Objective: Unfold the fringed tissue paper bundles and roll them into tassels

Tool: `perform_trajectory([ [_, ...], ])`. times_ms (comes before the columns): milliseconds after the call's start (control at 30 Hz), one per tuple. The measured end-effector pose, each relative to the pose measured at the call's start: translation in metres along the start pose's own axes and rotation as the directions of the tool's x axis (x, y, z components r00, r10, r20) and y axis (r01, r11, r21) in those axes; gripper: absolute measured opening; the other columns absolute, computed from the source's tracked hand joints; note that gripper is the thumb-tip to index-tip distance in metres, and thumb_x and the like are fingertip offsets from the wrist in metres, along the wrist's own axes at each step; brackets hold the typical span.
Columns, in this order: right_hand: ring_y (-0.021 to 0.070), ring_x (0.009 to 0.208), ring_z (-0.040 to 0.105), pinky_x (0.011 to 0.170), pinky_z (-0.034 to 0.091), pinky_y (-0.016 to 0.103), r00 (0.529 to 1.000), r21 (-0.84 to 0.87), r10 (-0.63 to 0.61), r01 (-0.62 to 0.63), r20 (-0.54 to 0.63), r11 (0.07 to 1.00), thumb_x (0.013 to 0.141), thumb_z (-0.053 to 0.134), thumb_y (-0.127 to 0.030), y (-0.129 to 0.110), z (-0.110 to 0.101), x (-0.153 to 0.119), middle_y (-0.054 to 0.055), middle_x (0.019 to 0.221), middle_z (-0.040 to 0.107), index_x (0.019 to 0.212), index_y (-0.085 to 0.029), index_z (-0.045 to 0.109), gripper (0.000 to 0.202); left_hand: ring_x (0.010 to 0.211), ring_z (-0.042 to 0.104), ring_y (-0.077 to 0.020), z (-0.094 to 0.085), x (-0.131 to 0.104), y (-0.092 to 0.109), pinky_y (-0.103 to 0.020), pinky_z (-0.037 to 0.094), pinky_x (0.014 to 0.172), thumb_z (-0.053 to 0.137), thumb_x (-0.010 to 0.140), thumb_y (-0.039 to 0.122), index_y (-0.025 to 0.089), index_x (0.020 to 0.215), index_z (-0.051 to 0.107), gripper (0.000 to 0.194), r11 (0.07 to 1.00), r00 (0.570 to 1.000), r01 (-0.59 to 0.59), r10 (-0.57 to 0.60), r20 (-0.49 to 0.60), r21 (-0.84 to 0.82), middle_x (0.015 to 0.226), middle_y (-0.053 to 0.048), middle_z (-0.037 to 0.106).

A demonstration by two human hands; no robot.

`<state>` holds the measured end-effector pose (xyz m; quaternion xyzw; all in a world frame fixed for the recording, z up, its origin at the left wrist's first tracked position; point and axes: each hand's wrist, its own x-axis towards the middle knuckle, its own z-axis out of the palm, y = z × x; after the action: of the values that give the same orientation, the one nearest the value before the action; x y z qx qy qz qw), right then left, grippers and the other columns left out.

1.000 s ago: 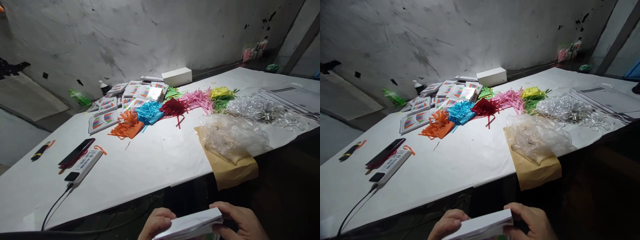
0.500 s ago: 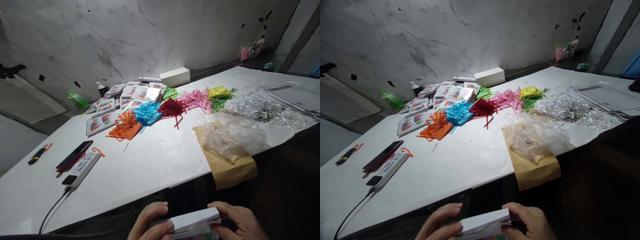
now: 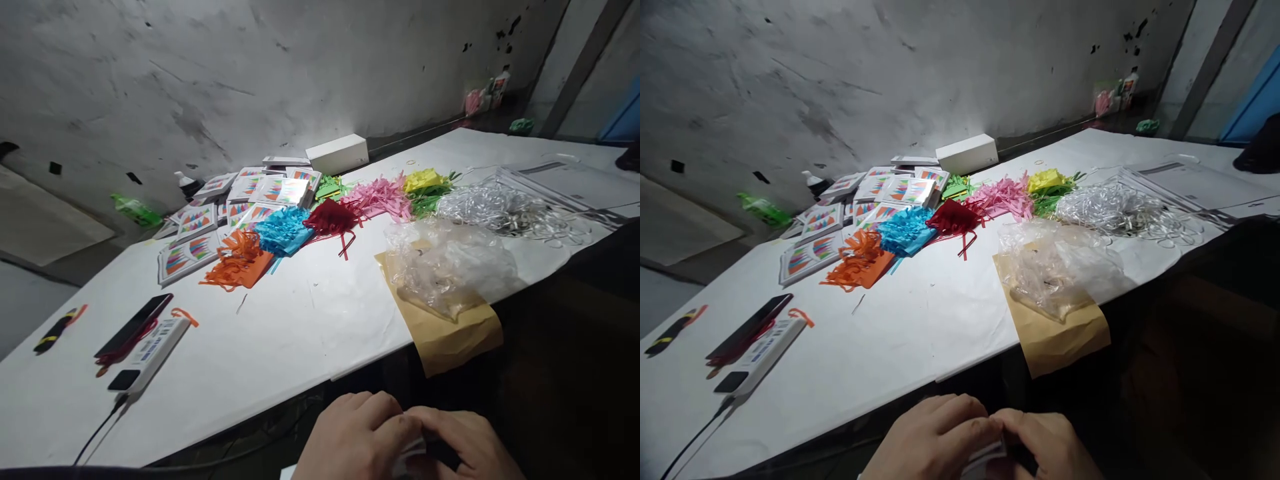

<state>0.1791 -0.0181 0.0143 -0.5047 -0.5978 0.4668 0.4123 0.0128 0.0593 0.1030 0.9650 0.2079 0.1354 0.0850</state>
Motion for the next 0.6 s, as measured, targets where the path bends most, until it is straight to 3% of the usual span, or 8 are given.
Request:
perform_trajectory([
  [233, 0.0194, 0.074, 0.074, 0.063, 0.054, 0.025, 0.999, 0.020, 0.028, -0.029, 0.019, 0.999, 0.076, 0.069, -0.022, 0.003, 0.000, 0.006, -0.006, 0.079, 0.077, 0.088, -0.034, 0.069, 0.017, 0.047, 0.060, -0.0118, 0.017, -0.016, -0.005, -0.022, 0.037, 0.040, 0.049, 0.099, 0.031, 0.026, 0.094, 0.069, 0.021, 0.999, 0.998, 0.035, -0.037, -0.056, -0.037, 0.071, 0.002, 0.071],
  [367, 0.0202, 0.074, 0.074, 0.062, 0.053, 0.026, 0.999, 0.024, 0.035, -0.035, 0.013, 0.999, 0.072, 0.072, -0.023, 0.005, 0.001, 0.007, -0.006, 0.076, 0.077, 0.082, -0.032, 0.069, 0.014, 0.048, 0.059, -0.0110, 0.019, -0.018, -0.008, -0.020, 0.036, 0.039, 0.059, 0.094, 0.033, 0.027, 0.093, 0.071, 0.013, 0.988, 0.997, 0.080, -0.081, 0.002, -0.135, 0.074, 0.001, 0.071],
  [500, 0.0186, 0.070, 0.073, 0.062, 0.053, 0.025, 1.000, 0.047, 0.008, -0.008, -0.004, 0.999, 0.072, 0.072, -0.021, 0.003, 0.001, 0.009, -0.006, 0.077, 0.077, 0.083, -0.031, 0.069, 0.015, 0.054, 0.063, -0.0113, 0.015, -0.015, -0.009, -0.019, 0.039, 0.041, 0.057, 0.094, 0.030, 0.027, 0.091, 0.073, 0.016, 0.959, 0.989, 0.137, -0.116, 0.096, -0.247, 0.082, -0.001, 0.071],
  [600, 0.0177, 0.068, 0.073, 0.061, 0.053, 0.024, 1.000, 0.050, -0.025, 0.026, -0.012, 0.998, 0.072, 0.067, -0.017, 0.000, 0.002, 0.011, -0.006, 0.075, 0.077, 0.083, -0.030, 0.069, 0.018, 0.058, 0.066, -0.0123, 0.022, -0.016, -0.008, -0.019, 0.039, 0.041, 0.056, 0.095, 0.030, 0.028, 0.087, 0.074, 0.020, 0.956, 0.982, 0.181, -0.161, 0.101, -0.230, 0.081, 0.000, 0.072],
])
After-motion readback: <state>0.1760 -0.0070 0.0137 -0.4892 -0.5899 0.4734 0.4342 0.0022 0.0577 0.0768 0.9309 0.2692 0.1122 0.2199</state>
